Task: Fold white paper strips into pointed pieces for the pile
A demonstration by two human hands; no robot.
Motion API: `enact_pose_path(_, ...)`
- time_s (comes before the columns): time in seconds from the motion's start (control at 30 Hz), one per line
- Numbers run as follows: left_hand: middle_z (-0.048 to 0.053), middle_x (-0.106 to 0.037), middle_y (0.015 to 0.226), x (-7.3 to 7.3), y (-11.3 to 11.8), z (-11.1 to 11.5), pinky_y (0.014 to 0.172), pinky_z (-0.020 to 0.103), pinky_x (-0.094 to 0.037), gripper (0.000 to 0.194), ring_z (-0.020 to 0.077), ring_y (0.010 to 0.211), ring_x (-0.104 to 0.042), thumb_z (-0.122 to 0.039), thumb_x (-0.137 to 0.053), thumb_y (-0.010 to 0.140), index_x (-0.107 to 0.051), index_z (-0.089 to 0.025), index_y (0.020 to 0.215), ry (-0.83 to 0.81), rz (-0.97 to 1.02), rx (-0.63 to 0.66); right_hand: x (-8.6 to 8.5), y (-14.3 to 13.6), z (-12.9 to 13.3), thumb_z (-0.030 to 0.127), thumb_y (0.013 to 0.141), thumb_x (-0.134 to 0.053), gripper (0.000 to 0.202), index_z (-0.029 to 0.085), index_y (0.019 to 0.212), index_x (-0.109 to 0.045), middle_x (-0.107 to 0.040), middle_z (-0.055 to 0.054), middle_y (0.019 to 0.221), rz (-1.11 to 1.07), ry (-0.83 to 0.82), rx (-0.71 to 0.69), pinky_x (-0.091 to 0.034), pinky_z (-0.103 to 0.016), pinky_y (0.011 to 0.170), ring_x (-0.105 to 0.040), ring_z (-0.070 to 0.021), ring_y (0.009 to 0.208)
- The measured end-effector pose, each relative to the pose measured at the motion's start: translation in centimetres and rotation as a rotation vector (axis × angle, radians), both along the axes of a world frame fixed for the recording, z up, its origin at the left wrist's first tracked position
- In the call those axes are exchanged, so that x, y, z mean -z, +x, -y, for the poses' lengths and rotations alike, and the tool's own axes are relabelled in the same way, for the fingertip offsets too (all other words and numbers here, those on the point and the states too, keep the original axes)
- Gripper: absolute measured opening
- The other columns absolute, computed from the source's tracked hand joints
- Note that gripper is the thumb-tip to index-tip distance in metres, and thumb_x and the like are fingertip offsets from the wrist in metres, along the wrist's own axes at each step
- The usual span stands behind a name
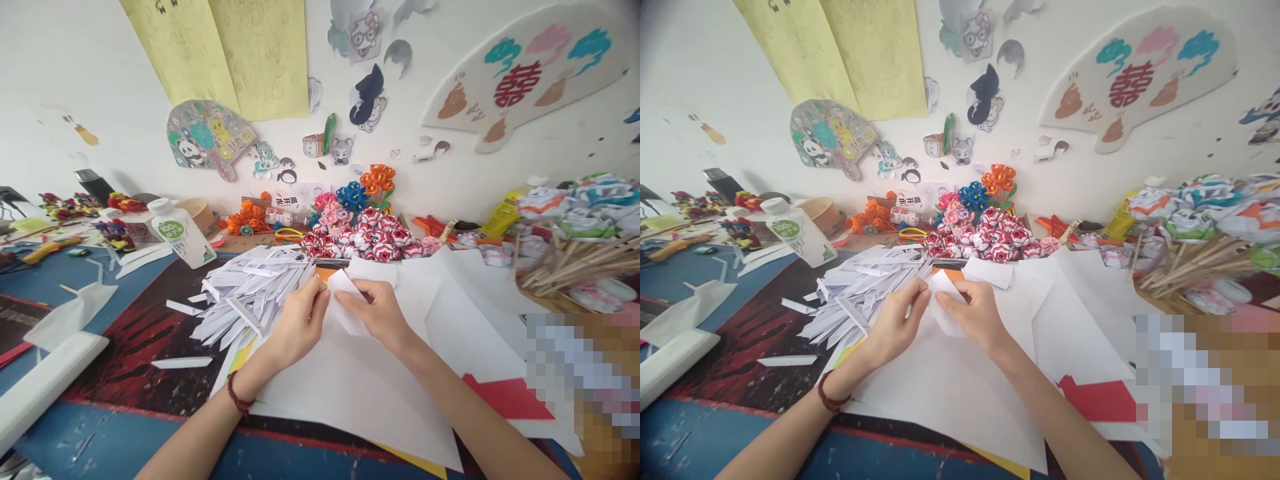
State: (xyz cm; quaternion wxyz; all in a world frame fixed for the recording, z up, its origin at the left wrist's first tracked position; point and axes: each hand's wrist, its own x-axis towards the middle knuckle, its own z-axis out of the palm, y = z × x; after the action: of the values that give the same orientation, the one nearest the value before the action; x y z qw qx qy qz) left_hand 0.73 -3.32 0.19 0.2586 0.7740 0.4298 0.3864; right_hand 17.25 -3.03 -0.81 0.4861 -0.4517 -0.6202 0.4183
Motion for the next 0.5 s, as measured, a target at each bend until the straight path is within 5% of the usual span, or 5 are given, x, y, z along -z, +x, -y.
enact_pose_path(0.27, 0.000, -0.057, 0.079, 0.1, -0.3, -0.7, 0.063, 0.024, -0.038, 0.013, 0.0113, 0.070, -0.052, -0.029, -0.049, 0.091, -0.053, -0.017, 0.086, -0.116, 0.098, -0.019, -0.2, 0.6, -0.5, 0.038, 0.076, -0.064, 0.030, 0.014, 0.061, -0.055, -0.045, 0.002, 0.057, 0.071, -0.079, -0.072, -0.031, -0.022, 0.048, -0.041, -0.0103, 0.054)
enact_pose_path(0.5, 0.000, -0.061, 0.071, 0.2, -0.3, -1.2, 0.047, 0.020, -0.039, 0.016, 0.0088, 0.053, -0.053, -0.032, -0.053, 0.087, -0.046, -0.017, 0.086, -0.306, 0.441, -0.049, -0.3, 0.9, -1.2, 0.044, 0.068, -0.073, 0.038, 0.016, 0.093, -0.065, -0.065, -0.004, 0.079, -0.138, -0.283, 0.017, -0.046, -0.025, 0.054, -0.060, -0.0147, 0.061)
